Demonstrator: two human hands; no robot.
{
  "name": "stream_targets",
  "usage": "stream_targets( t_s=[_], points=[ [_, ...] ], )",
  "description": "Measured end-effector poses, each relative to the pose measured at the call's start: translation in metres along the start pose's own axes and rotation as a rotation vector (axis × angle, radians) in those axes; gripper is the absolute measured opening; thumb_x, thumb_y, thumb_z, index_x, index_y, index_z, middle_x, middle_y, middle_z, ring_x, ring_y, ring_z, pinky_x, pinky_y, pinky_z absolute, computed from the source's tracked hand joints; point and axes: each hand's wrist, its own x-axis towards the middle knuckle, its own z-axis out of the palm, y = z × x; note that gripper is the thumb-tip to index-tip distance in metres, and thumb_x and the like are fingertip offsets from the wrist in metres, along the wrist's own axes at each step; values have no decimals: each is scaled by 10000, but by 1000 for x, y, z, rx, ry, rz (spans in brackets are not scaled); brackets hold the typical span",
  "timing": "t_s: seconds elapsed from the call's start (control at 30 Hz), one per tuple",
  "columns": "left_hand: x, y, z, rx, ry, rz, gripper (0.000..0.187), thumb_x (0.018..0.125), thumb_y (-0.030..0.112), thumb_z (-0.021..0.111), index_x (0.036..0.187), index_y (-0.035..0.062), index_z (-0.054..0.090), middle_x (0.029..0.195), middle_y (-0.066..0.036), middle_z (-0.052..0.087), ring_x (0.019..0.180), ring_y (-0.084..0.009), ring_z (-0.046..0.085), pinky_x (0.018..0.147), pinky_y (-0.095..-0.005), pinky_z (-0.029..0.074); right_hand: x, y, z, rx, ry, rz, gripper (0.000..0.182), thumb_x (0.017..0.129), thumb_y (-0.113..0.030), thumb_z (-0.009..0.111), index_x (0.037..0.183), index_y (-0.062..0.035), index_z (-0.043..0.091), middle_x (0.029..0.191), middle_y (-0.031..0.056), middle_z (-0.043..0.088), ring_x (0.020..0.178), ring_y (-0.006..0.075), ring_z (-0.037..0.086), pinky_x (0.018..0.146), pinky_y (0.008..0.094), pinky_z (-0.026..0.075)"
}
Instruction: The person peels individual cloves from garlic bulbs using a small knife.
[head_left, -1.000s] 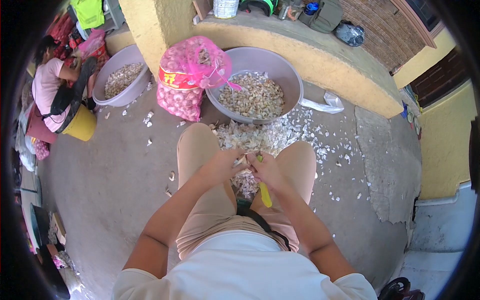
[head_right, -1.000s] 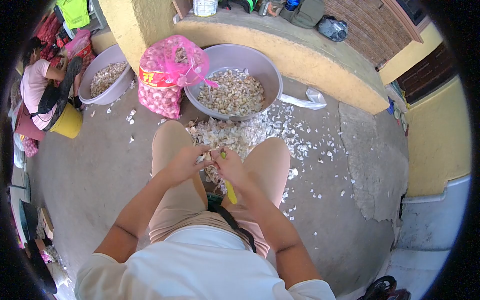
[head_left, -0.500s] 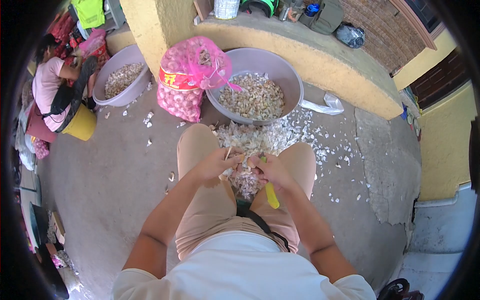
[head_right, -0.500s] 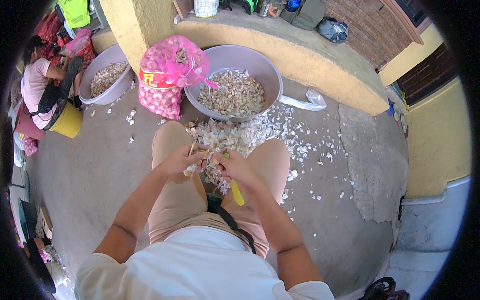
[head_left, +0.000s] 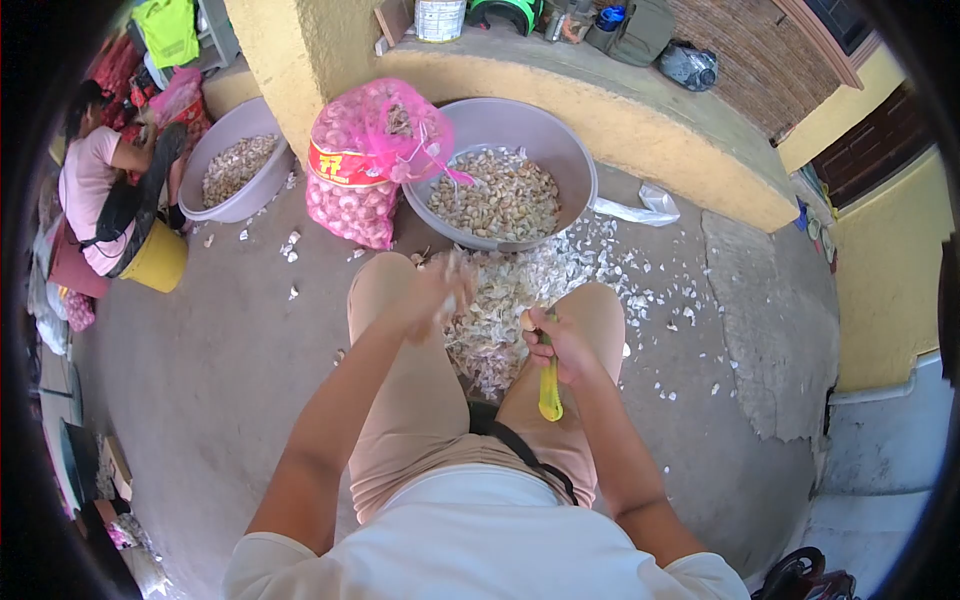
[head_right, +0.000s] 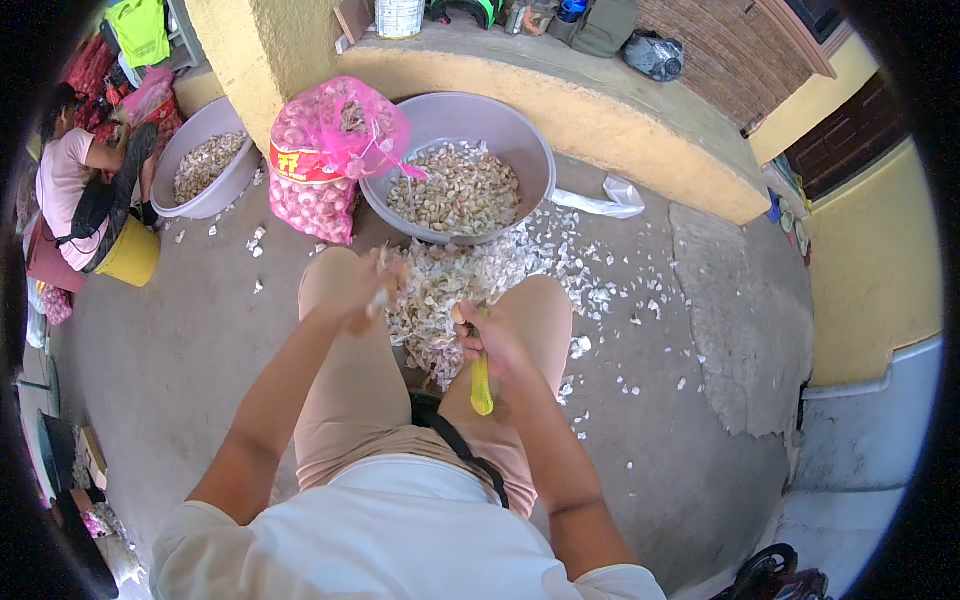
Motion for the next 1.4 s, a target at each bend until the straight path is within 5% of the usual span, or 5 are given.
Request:
stream_targets(
  t_s=[0.1, 0.33, 0.73, 1.13, 1.4],
  points=[
    [30, 49, 11, 241, 238, 462, 516, 788, 350, 567, 1159, 57, 359, 830, -72, 582, 563, -139, 558, 444, -278, 442, -1, 7, 0, -28, -12, 29, 197, 856, -277, 495, 833, -84, 460, 618, -12, 430, 425, 36, 314, 376, 176, 269],
    [-9, 42, 58, 687, -353, 112, 324, 787, 321, 574, 893, 17, 549, 745, -91, 594, 561, -141, 564, 500, -283, 451, -4, 5, 9, -229, 127, -85, 268, 797, -266, 589, 889, -50, 460, 640, 5, 454, 438, 49, 362, 389, 204, 322],
    [-34, -2, 62, 508, -38, 33, 380, 881, 340, 418, 761, 5, 550, 653, -60, 559, 519, -115, 512, 446, -260, 409, -11, 6, 30, -954, 167, -392, 333, 765, -194, 622, 1012, -30, 471, 834, 62, 533, 768, 120, 508, 660, 247, 416],
    [-43, -9, 65, -105, -34, 50, 265, 858, 278, 492, 885, 20, 549, 746, -48, 566, 631, -102, 529, 522, -234, 427, -3, 24, 27, -304, 115, -328, 304, 811, -187, 579, 1056, -71, 441, 618, -21, 450, 416, 35, 353, 358, 197, 300],
    [-33, -33, 53, 246, -17, 138, 283, 816, 291, 544, 859, 11, 545, 690, -62, 565, 577, -117, 523, 550, -266, 426, 0, 26, 25, -217, 115, -223, 288, 814, -168, 572, 1046, -66, 435, 585, -27, 425, 413, 40, 331, 359, 194, 299]
  ],
)
